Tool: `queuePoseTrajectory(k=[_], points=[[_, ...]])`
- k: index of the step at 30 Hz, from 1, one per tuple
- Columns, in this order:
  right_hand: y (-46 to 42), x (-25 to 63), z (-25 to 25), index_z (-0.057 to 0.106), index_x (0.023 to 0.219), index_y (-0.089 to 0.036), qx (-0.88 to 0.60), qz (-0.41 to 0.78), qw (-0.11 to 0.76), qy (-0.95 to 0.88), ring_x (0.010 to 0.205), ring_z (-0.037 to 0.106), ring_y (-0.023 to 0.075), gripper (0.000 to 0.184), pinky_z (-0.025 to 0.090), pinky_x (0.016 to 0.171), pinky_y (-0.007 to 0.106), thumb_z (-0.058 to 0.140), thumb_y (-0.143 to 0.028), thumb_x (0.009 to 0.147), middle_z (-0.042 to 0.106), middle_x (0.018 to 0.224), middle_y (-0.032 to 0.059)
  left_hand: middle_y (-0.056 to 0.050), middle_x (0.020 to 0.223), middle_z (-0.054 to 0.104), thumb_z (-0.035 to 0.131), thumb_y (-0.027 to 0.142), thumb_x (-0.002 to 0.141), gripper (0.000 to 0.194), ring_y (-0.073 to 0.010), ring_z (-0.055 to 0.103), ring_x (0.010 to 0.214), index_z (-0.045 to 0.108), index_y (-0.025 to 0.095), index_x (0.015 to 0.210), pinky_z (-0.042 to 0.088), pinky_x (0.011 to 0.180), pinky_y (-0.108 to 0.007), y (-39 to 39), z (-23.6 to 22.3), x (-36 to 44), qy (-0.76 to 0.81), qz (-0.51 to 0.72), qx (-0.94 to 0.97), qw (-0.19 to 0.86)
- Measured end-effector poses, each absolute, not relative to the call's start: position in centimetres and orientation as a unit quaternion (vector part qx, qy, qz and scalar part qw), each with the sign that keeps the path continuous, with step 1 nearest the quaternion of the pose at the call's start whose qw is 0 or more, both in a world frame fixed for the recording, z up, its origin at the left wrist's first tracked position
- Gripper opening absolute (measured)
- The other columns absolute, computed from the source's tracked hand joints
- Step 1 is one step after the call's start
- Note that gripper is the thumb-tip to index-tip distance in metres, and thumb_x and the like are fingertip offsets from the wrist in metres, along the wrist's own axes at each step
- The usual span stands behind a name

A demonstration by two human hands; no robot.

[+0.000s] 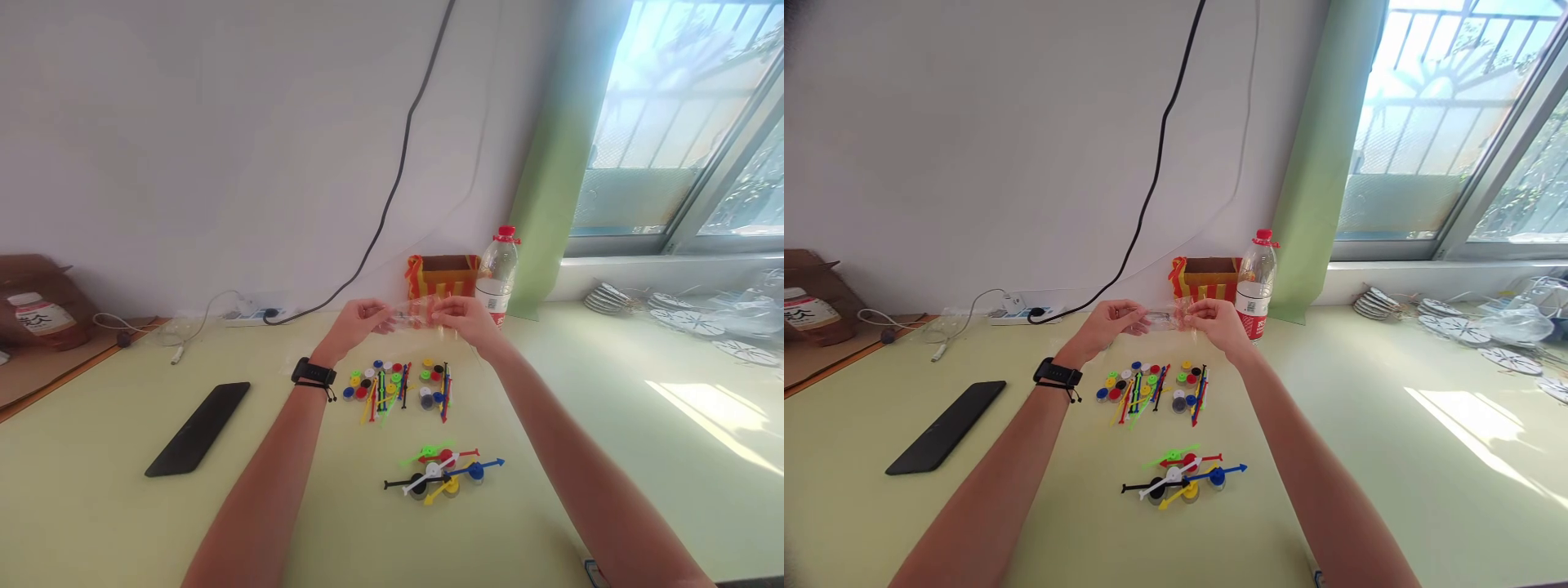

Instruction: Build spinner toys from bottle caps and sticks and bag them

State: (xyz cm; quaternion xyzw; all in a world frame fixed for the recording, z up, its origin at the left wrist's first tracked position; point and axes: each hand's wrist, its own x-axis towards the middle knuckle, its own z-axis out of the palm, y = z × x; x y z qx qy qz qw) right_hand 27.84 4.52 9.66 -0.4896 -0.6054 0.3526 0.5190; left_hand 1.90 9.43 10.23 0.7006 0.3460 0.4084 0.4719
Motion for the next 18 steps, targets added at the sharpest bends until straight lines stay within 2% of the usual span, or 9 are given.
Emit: queuePoseTrajectory(k=[6,9,11,14,18], points=[[4.3,28.8,10.1,0.074,0.086,-0.02,-0.498,0.333,0.5,-0.626,0.081,0.067,0.021,0.028,0.049,0.065,0.032,0.081,-0.044,0.074,0.075,0.089,0.0057,-0.01,0.087,0.079,0.082,0.056,0.077,0.044,-0.0235,0.076,0.081,0.075,0.016,0.093,0.06,0.08,-0.036,10.1,10.0,1.3,0.361,0.43,0.704,0.435],[3.9,29.3,10.7,0.074,0.09,-0.021,-0.461,0.363,0.491,-0.643,0.088,0.07,0.0215,0.028,0.054,0.074,0.034,0.081,-0.044,0.076,0.076,0.096,0.0056,-0.008,0.085,0.078,0.081,0.057,0.077,0.044,-0.0238,0.076,0.082,0.075,0.016,0.092,0.06,0.08,-0.036,9.6,10.4,1.4,0.352,0.411,0.721,0.433],[3.5,29.6,11.0,0.074,0.099,-0.022,-0.416,0.414,0.47,-0.66,0.097,0.071,0.0224,0.031,0.056,0.086,0.037,0.078,-0.046,0.081,0.077,0.104,0.0069,-0.009,0.087,0.079,0.08,0.057,0.079,0.043,-0.0244,0.076,0.084,0.075,0.016,0.094,0.059,0.082,-0.037,9.2,10.7,1.6,0.337,0.393,0.73,0.446],[3.0,30.1,11.4,0.072,0.119,-0.023,-0.333,0.504,0.399,-0.69,0.113,0.069,0.0248,0.04,0.053,0.103,0.043,0.071,-0.05,0.09,0.074,0.122,0.0102,-0.011,0.092,0.08,0.079,0.055,0.082,0.042,-0.0257,0.076,0.089,0.077,0.017,0.099,0.058,0.083,-0.038,8.6,10.9,2.0,0.323,0.369,0.741,0.458],[2.5,30.7,11.6,0.059,0.143,-0.027,-0.242,0.572,0.282,-0.731,0.137,0.055,0.0275,0.057,0.043,0.117,0.048,0.07,-0.049,0.092,0.056,0.151,0.0101,-0.013,0.095,0.081,0.079,0.052,0.083,0.04,-0.027,0.076,0.094,0.081,0.017,0.103,0.057,0.084,-0.038,8.1,11.1,2.3,0.319,0.343,0.76,0.451]])
